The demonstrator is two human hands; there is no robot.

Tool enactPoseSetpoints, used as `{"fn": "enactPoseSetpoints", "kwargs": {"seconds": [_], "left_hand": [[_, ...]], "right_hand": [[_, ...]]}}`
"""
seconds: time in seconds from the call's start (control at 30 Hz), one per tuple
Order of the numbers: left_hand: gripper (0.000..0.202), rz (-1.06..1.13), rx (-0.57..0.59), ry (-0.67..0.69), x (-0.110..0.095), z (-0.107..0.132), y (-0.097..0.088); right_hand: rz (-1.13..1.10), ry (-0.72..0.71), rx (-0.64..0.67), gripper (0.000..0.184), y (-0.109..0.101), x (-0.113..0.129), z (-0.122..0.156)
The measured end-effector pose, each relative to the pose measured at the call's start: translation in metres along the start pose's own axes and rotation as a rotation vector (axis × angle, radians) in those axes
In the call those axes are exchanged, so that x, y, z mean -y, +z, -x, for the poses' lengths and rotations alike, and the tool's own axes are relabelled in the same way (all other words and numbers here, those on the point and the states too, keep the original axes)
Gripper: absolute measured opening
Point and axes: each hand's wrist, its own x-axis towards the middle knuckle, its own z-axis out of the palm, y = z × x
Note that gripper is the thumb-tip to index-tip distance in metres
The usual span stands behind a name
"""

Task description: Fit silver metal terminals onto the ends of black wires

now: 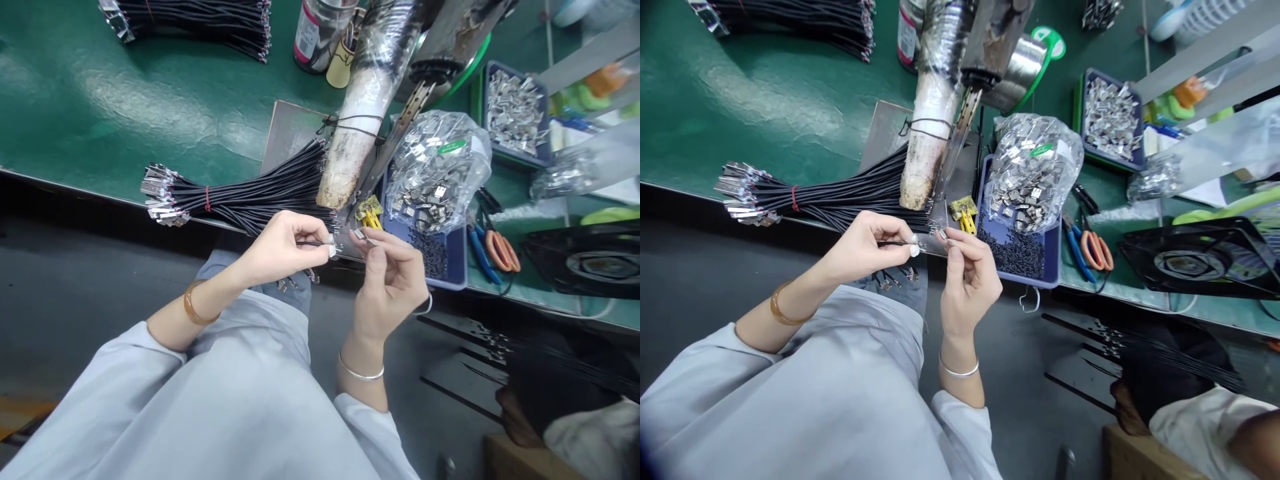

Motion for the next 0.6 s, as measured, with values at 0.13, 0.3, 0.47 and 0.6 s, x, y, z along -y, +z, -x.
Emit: {"fn": "enactPoseSetpoints", "kwargs": {"seconds": [0.13, 0.3, 0.47, 0.6], "left_hand": [[0.013, -0.021, -0.074, 0.015, 0.005, 0.0, 0.006], [0.011, -0.011, -0.091, 0.014, 0.002, -0.001, 0.007], [0.009, 0.018, -0.152, 0.012, 0.004, -0.003, 0.011], [0.015, -0.019, -0.218, 0.034, 0.008, -0.004, 0.013]], "right_hand": [[0.15, -0.218, -0.009, 0.01, -0.002, 0.002, 0.004], [0.148, -0.268, 0.035, 0.014, 0.001, -0.001, 0.006], [0.028, -0.096, -0.031, 0.004, 0.007, -0.002, 0.003], [0.069, -0.09, -0.001, 0.006, 0.008, -0.006, 0.001]]}}
